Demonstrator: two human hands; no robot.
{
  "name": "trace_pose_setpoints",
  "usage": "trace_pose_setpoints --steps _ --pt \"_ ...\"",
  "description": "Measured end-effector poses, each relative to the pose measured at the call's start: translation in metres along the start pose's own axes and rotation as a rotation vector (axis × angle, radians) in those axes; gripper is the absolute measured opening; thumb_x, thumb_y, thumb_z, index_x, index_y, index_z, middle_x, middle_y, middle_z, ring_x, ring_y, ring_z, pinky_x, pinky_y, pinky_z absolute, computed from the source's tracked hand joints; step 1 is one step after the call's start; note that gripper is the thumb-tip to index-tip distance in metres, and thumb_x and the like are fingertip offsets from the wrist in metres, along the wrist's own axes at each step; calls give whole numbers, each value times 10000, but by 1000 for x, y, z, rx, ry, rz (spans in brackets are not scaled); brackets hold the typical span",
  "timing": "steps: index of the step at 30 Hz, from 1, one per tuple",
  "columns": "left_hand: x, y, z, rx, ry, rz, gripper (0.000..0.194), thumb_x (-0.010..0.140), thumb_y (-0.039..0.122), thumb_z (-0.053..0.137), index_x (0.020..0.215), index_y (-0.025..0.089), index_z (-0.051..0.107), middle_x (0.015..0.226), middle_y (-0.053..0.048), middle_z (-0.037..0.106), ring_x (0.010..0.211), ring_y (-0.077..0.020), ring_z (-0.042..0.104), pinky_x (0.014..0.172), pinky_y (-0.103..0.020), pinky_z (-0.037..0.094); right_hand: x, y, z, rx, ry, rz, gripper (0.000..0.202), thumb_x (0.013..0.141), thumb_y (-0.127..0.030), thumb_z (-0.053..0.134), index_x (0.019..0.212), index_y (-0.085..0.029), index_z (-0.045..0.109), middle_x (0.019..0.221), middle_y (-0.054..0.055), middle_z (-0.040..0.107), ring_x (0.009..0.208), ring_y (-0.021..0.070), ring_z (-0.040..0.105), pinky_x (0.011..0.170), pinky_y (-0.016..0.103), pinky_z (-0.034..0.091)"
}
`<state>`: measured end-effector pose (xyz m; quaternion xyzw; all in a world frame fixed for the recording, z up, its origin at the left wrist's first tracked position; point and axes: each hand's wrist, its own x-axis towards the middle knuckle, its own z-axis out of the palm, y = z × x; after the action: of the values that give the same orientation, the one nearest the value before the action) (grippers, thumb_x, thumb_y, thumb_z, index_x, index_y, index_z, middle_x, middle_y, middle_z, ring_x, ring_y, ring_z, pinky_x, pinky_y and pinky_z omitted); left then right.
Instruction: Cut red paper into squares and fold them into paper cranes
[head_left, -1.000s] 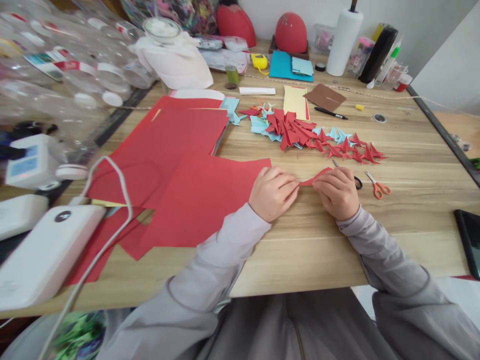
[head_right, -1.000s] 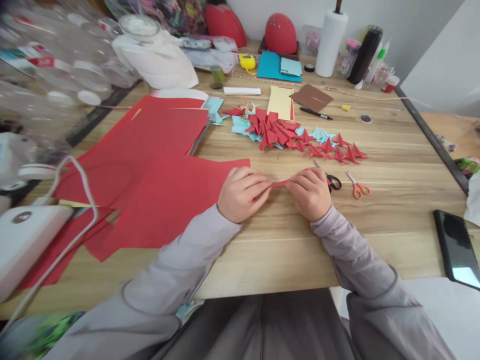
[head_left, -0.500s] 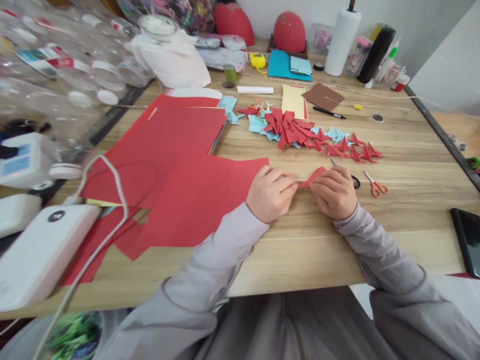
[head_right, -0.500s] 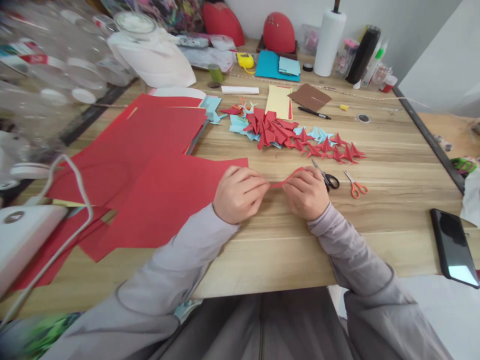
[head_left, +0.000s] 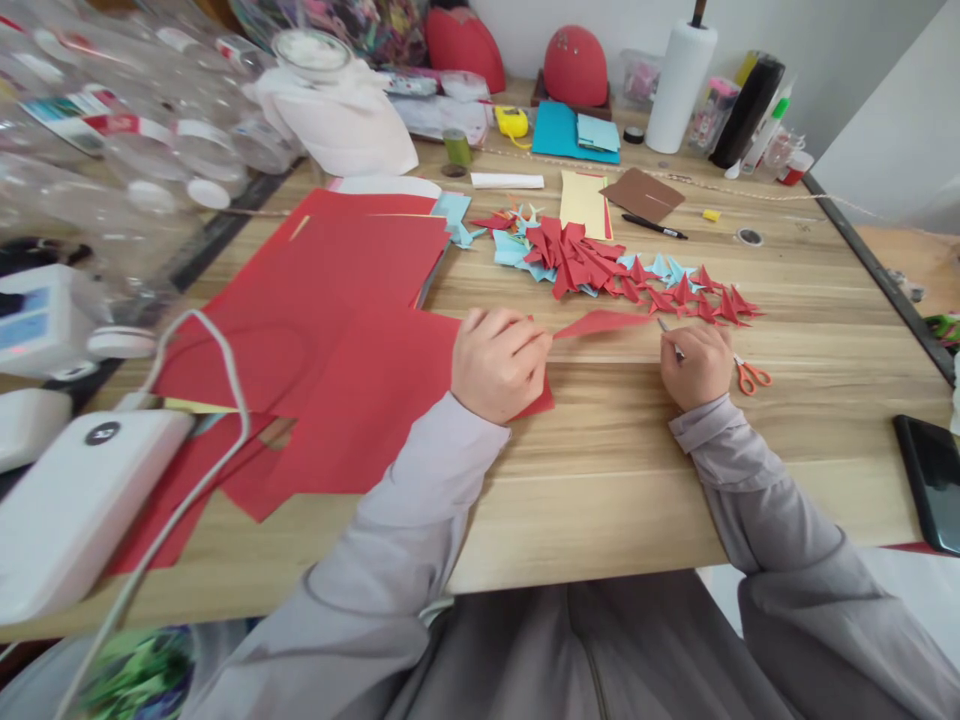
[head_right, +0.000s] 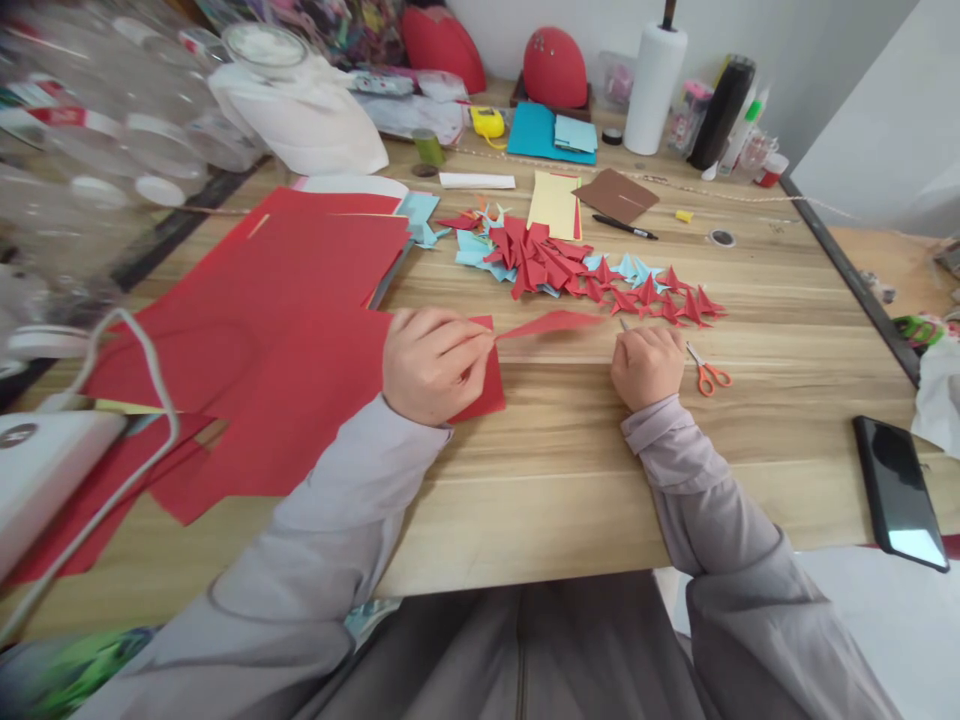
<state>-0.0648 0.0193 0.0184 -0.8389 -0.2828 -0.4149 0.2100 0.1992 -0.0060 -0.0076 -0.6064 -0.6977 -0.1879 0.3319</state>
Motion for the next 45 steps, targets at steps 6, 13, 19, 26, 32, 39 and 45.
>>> trace_pose_setpoints --steps 6,13,19,26,32,39,45 --pt "-1 7 3 -30 -122 11 180 843 101 514 765 200 642 776 -29 710 767 -208 554 659 -393 331 -2 -18 -6 87 27 -111 191 874 -227 539 994 -178 680 965 112 706 920 257 598 832 408 425" --pt "2 33 5 -216 -124 0 127 878 157 537 864 193 658 830 -43 719 773 -189 580 665 -369 372 -10 -46 -7 326 14 -355 199 876 -97 513 911 -182 690 825 81 696 746 180 621 698 294 525" --pt "2 41 7 -420 2 -127 114 855 164 596 947 188 659 889 -60 726 844 -199 589 718 -356 442 -14 -47 -10 490 -43 -296 214 902 -117 488 970 -183 680 891 93 725 836 178 685 769 287 569" --pt "2 43 5 -368 -138 -54 194 890 136 486 895 197 669 899 -54 731 807 -181 616 745 -365 442 -14 -55 -20 538 -67 -311 181 896 -149 522 1015 -175 655 948 107 727 892 187 686 807 314 578" --pt "2 40 6 -256 -141 43 217 871 95 463 857 174 665 865 -63 724 786 -186 607 785 -384 441 -11 -53 -23 382 -69 -464 187 898 -112 502 896 -183 675 871 80 730 767 169 655 724 303 548" --pt "2 43 8 -246 -142 114 217 873 96 464 847 169 667 869 -65 725 806 -182 602 813 -385 454 -12 -52 -21 344 -43 -542 203 862 -61 500 879 -165 673 849 88 727 752 174 641 683 300 526" --pt "2 35 7 -232 -127 121 196 862 118 490 863 202 668 885 -36 739 818 -194 608 786 -406 435 -11 -53 -24 398 2 -528 205 844 -49 520 918 -172 666 844 92 724 740 183 639 671 321 514"
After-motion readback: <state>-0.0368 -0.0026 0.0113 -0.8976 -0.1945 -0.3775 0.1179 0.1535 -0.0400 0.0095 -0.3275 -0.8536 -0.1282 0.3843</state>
